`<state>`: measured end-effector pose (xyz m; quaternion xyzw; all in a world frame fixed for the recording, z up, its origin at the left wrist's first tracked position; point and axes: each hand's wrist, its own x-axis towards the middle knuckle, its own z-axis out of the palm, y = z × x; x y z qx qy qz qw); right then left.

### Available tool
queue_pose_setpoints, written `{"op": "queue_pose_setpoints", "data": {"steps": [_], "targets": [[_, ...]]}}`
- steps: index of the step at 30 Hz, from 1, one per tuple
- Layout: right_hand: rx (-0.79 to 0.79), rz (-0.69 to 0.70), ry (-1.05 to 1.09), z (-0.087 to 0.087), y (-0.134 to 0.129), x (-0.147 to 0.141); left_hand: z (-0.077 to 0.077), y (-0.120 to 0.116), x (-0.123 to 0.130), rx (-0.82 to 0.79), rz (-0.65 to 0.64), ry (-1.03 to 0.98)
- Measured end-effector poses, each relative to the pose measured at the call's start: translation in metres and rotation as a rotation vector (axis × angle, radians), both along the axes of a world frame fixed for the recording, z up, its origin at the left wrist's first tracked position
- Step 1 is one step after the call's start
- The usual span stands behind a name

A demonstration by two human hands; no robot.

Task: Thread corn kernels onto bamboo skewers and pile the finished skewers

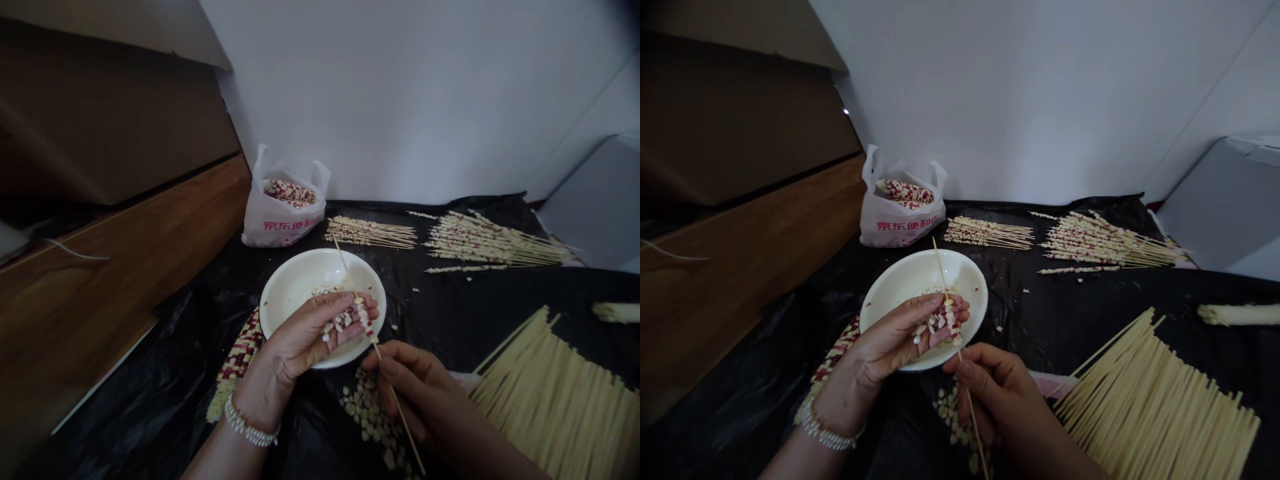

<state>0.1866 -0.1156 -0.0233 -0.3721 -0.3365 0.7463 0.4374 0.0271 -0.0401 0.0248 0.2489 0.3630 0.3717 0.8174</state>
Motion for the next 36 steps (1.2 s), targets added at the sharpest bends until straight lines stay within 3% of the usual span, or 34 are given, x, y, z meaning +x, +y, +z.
{"op": "queue_pose_setpoints", "data": {"steps": [5, 8, 12, 20, 25, 36], "targets": [[-0.037, 0.026, 0.024, -0.001, 0.000, 0.000, -0.002, 0.010, -0.004, -0.181, 0.228, -0.214], [-0.061, 0.100, 0.042, -0.001, -0.003, 0.001, -0.006, 0.014, -0.009, -0.140, 0.307, -0.270], [-0.077, 0.164, 0.040, 0.003, -0.006, 0.000, -0.005, 0.014, -0.010, -0.099, 0.367, -0.222], [-0.116, 0.194, 0.158, 0.010, -0.012, -0.006, 0.009, 0.019, -0.004, -0.237, 0.616, -0.197], [-0.116, 0.226, 0.158, 0.011, -0.012, -0.005, 0.010, 0.021, -0.005, -0.270, 0.597, -0.161], [-0.094, 0.262, 0.186, 0.005, -0.012, -0.005, 0.009, 0.016, -0.005, -0.140, 0.620, -0.124]]}}
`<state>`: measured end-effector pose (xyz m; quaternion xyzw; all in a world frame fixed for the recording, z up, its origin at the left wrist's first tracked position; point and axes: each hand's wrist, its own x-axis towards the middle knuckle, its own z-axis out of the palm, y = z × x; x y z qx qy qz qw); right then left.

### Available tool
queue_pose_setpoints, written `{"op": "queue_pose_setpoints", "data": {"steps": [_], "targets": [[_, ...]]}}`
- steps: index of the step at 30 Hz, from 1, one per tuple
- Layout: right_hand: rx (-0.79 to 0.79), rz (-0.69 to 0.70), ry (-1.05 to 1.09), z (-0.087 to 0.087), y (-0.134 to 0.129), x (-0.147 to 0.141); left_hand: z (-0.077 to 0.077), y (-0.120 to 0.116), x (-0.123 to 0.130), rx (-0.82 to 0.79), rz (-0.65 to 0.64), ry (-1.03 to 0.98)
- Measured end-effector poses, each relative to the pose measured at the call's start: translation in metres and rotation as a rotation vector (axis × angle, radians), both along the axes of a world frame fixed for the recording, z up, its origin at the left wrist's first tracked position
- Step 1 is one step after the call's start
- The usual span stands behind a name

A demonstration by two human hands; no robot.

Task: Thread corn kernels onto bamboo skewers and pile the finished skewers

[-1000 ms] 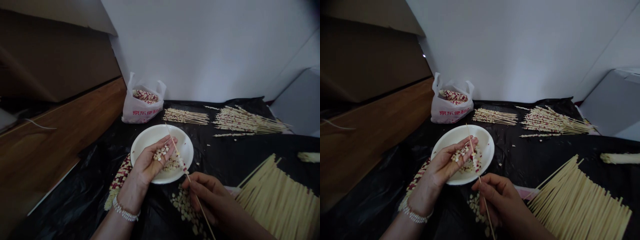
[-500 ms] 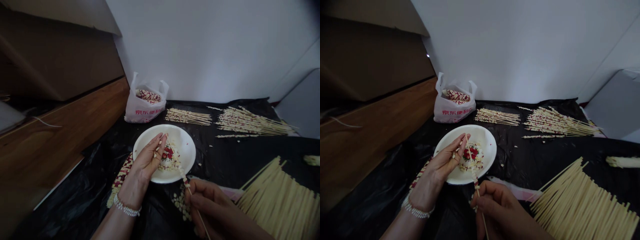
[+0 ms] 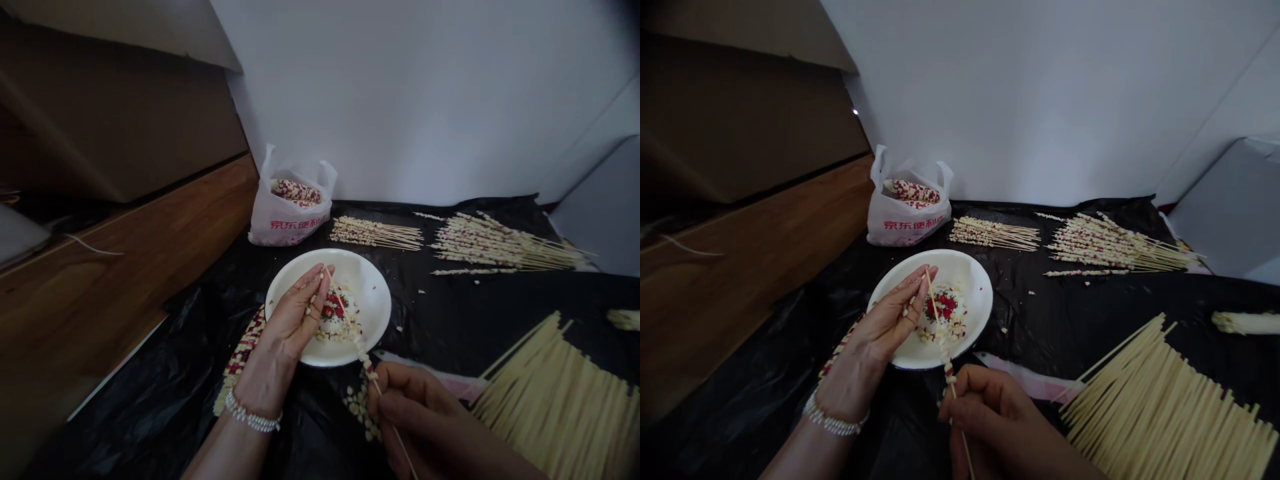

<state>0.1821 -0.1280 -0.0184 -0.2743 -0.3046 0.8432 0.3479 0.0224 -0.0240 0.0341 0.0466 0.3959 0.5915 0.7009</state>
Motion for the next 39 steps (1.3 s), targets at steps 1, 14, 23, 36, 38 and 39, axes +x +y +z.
{"op": "queue_pose_setpoints", "data": {"steps": [1, 14, 23, 36, 38, 39], "targets": [[0.008, 0.003, -0.005, 0.000, 0.000, 0.000, 0.000, 0.000, 0.000, 0.000, 0.002, 0.014], [0.039, 0.051, 0.018, -0.009, -0.002, 0.000, -0.012, 0.003, -0.003, 0.135, 0.011, 0.064], [0.038, 0.079, -0.018, -0.011, -0.002, 0.001, -0.016, 0.004, -0.003, 0.161, 0.047, 0.095], [-0.048, -0.054, 0.059, -0.007, -0.007, -0.007, -0.021, 0.005, -0.002, 0.224, 0.056, 0.180], [-0.043, -0.064, 0.059, -0.007, -0.007, -0.008, -0.023, 0.005, -0.002, 0.251, 0.043, 0.202], [-0.035, -0.057, 0.060, -0.008, -0.007, -0.008, -0.024, 0.005, -0.001, 0.262, 0.037, 0.213]]}}
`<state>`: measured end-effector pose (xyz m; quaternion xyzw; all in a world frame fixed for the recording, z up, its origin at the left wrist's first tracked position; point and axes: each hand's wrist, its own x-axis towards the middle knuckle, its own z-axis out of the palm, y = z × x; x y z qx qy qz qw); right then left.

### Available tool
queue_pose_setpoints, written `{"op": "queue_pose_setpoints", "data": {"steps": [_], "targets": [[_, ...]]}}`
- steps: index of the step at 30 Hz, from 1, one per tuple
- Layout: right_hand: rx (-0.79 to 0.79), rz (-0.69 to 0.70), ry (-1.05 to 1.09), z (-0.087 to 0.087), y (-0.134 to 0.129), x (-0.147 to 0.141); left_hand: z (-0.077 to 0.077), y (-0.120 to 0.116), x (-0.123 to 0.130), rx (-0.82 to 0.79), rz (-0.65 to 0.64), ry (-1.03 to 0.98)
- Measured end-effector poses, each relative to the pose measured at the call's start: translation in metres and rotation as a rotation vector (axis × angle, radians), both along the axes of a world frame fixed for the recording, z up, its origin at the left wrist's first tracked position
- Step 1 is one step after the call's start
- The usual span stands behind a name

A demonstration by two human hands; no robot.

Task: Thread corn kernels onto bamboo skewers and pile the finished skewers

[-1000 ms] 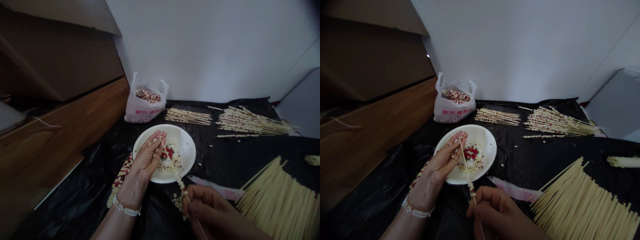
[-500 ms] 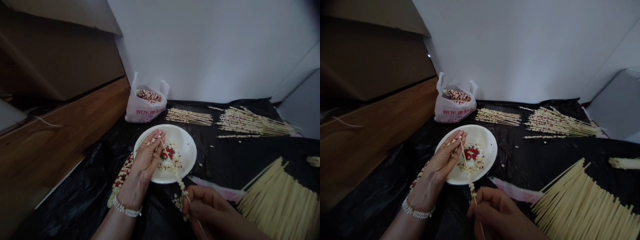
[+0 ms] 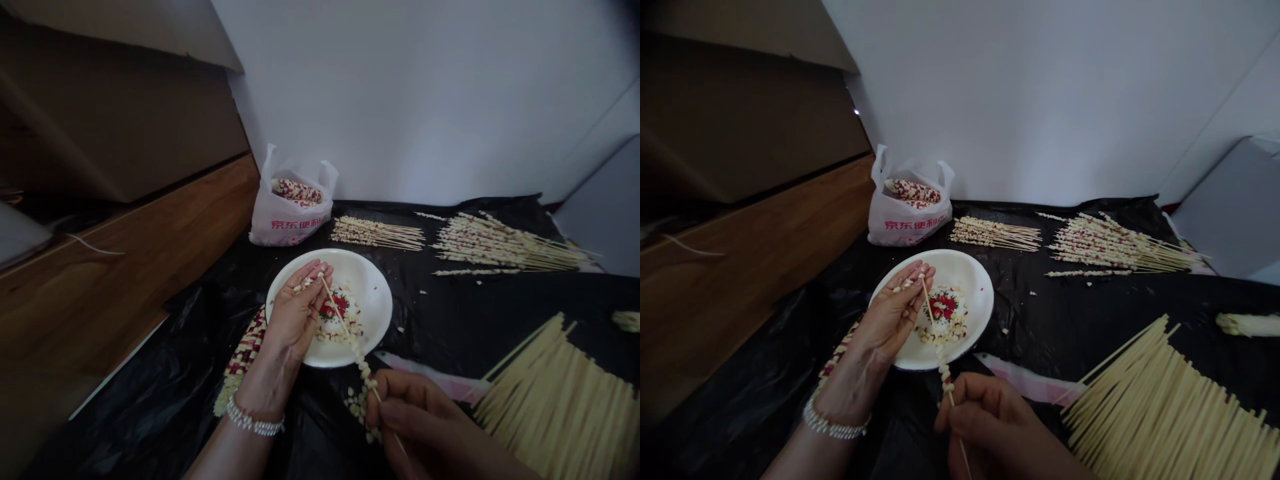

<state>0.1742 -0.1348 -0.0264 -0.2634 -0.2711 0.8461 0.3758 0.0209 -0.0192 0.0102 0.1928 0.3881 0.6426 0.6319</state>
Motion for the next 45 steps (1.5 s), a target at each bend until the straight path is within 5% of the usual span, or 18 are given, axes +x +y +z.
{"op": "queue_pose_setpoints", "data": {"steps": [6, 14, 21, 37, 45], "targets": [[0.022, 0.022, 0.019, -0.001, 0.003, 0.002, 0.001, 0.001, -0.001, 0.020, -0.005, 0.020], [0.043, -0.012, 0.020, 0.004, 0.003, 0.002, 0.013, 0.003, -0.005, -0.202, -0.071, -0.278], [-0.003, 0.005, -0.048, 0.006, 0.004, 0.003, 0.014, 0.004, -0.005, -0.236, -0.093, -0.364], [0.066, -0.001, -0.177, 0.008, 0.004, 0.001, 0.014, 0.003, -0.006, -0.217, -0.135, -0.259], [0.078, -0.109, -0.265, 0.009, 0.006, -0.002, 0.012, 0.003, -0.010, -0.243, -0.212, -0.188]]}}
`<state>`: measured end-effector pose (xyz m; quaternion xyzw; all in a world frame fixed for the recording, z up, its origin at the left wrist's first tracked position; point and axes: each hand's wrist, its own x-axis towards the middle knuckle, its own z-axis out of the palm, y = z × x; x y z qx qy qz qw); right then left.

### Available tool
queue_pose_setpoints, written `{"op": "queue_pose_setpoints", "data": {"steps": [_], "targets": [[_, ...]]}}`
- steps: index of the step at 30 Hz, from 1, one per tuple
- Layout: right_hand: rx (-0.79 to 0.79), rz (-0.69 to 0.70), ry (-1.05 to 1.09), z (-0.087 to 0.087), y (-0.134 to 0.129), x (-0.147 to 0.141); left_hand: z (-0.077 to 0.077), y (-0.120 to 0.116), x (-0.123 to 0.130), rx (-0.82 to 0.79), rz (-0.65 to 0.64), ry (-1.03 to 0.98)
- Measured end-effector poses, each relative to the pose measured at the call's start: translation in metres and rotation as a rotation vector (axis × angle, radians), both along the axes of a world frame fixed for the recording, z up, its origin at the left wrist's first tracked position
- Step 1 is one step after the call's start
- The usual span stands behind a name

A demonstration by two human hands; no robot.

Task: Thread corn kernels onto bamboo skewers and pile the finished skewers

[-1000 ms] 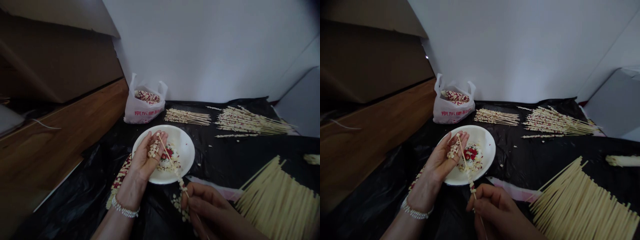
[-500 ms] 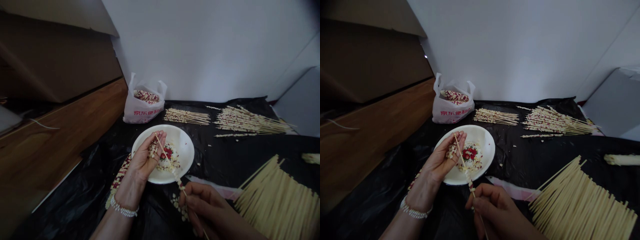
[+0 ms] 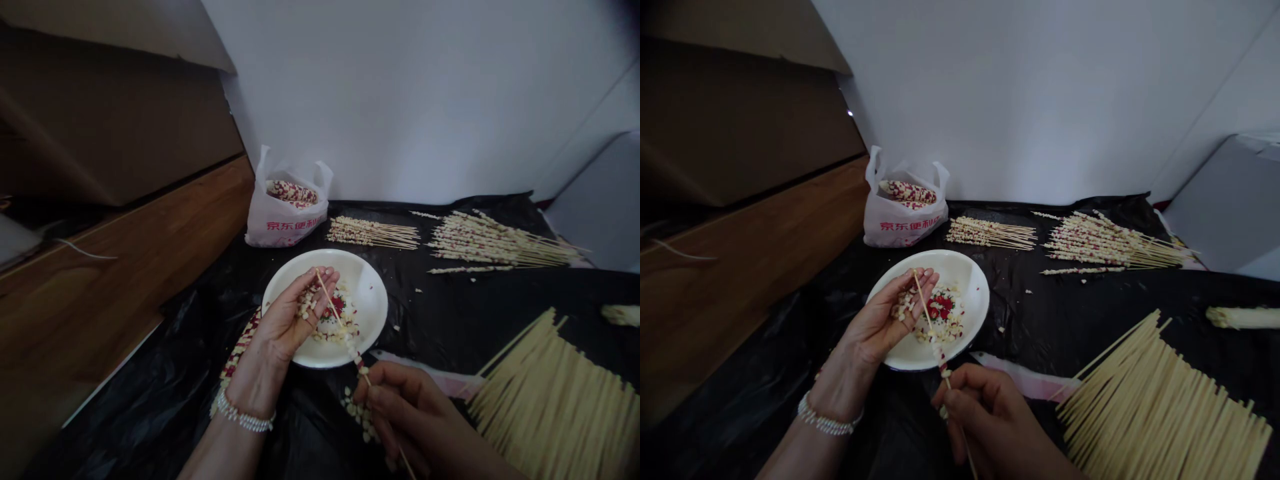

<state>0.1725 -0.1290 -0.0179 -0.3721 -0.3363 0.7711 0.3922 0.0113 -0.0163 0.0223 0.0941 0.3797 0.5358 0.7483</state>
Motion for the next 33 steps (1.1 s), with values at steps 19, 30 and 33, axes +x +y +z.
{"op": "queue_pose_setpoints", "data": {"steps": [19, 30, 33], "targets": [[0.041, -0.154, -0.029, -0.003, 0.013, 0.013, -0.004, -0.021, 0.024, 0.063, -0.368, 0.211], [0.079, -0.228, -0.053, 0.005, 0.014, 0.015, -0.001, -0.005, 0.032, 0.100, -0.487, 0.166], [0.087, -0.244, -0.061, 0.007, 0.015, 0.016, 0.001, 0.000, 0.035, 0.101, -0.523, 0.180]]}}
